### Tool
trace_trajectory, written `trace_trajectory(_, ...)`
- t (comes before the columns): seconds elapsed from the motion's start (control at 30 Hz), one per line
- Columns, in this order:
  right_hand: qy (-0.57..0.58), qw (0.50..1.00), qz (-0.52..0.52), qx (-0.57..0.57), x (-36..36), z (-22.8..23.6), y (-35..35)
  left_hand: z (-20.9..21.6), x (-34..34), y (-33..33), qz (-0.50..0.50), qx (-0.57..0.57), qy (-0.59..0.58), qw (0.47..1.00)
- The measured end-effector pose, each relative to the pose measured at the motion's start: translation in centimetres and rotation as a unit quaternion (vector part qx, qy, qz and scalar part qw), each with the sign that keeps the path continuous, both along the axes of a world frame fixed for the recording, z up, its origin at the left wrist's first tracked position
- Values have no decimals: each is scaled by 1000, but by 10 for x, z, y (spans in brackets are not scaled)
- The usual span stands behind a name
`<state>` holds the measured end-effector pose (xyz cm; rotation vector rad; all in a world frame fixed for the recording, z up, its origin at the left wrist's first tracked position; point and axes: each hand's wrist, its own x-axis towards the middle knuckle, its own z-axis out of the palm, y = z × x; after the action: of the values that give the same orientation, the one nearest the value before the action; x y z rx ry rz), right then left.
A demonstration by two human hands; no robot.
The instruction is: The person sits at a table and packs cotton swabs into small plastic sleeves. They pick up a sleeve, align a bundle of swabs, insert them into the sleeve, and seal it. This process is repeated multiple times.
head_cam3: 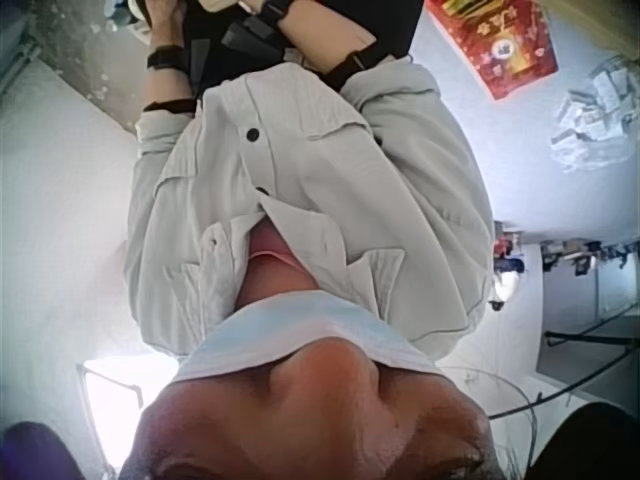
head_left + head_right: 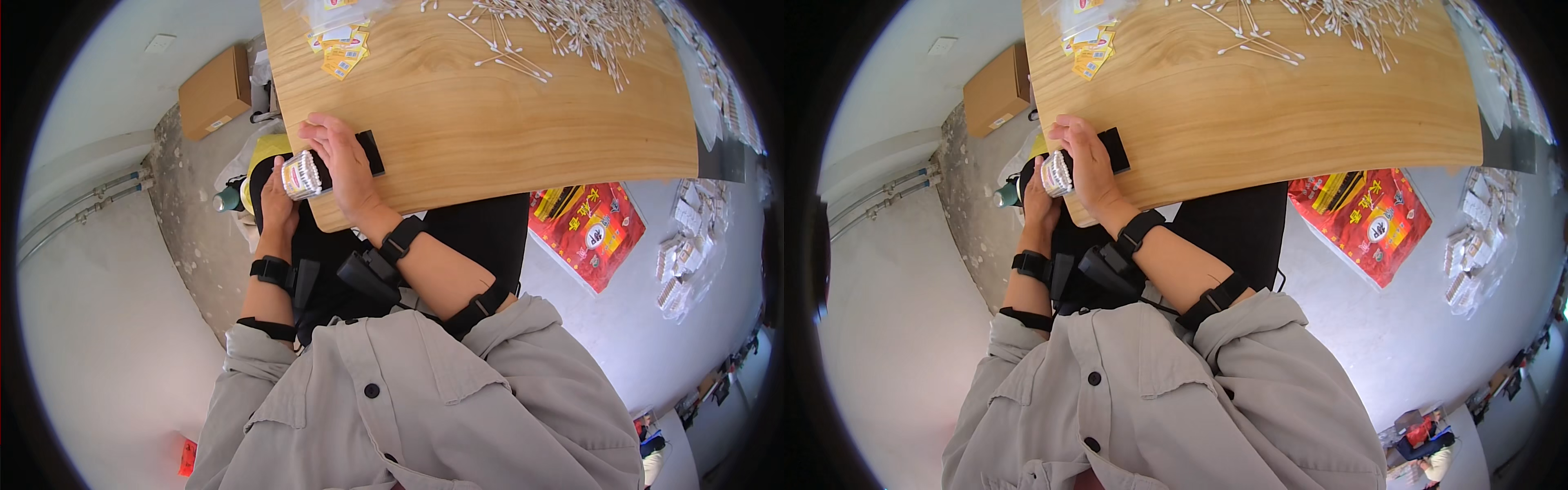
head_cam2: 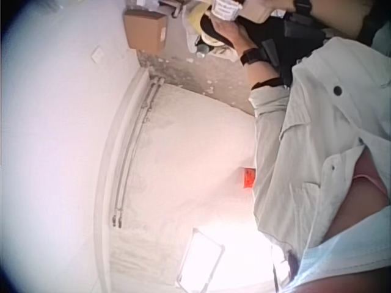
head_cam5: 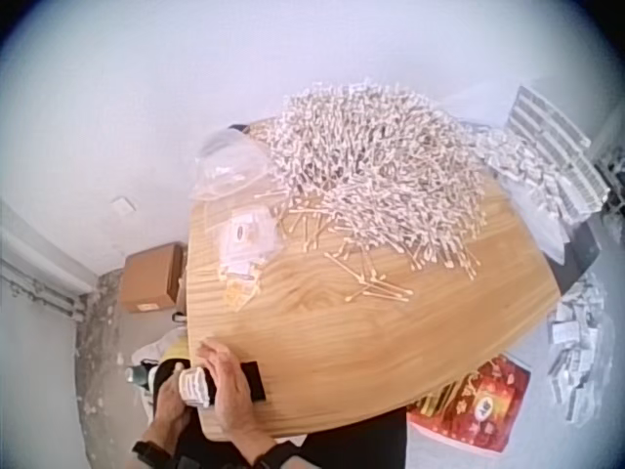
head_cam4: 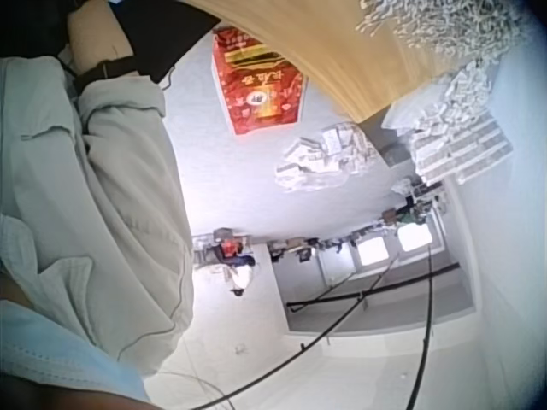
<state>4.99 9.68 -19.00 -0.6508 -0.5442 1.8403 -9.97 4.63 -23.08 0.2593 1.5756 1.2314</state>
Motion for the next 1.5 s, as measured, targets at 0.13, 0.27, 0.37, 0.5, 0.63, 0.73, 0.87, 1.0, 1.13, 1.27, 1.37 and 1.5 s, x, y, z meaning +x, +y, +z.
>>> trace_trajectory(0.13,10,1000,3,-2,0,-1,1,0,1,2,0,-7,-2,1000)
trace_trajectory(0.27,4,1000,5,4,0,0,1,4,2,2,-14,-23,-7,1000)
trace_trajectory(0.37,4,1000,6,9,0,-1,1,4,1,3,-20,-25,-6,999)
trace_trajectory(0.5,5,1000,4,8,-1,-2,1,3,2,2,-16,-18,-5,1000)
trace_trajectory(0.63,3,1000,7,13,-1,-2,1,2,2,2,-7,-25,-3,1000)
trace_trajectory(0.73,-1,1000,9,16,0,-2,1,2,2,2,-8,-23,-6,1000)
trace_trajectory(0.87,-6,1000,10,18,0,-1,2,2,1,2,-12,-19,-9,1000)
trace_trajectory(1.0,-6,1000,5,10,-2,-3,1,1,-4,-1,12,-9,-10,1000)
trace_trajectory(1.13,-80,997,13,2,5,-3,4,18,-3,-8,55,39,2,998)
trace_trajectory(1.27,-398,907,-83,111,66,9,46,28,-21,-26,33,42,69,996)
trace_trajectory(1.37,-666,678,-216,223,144,16,80,32,-27,-36,67,37,142,987)
trace_trajectory(1.5,-764,523,-273,260,224,-8,107,31,-37,-50,140,39,301,943)
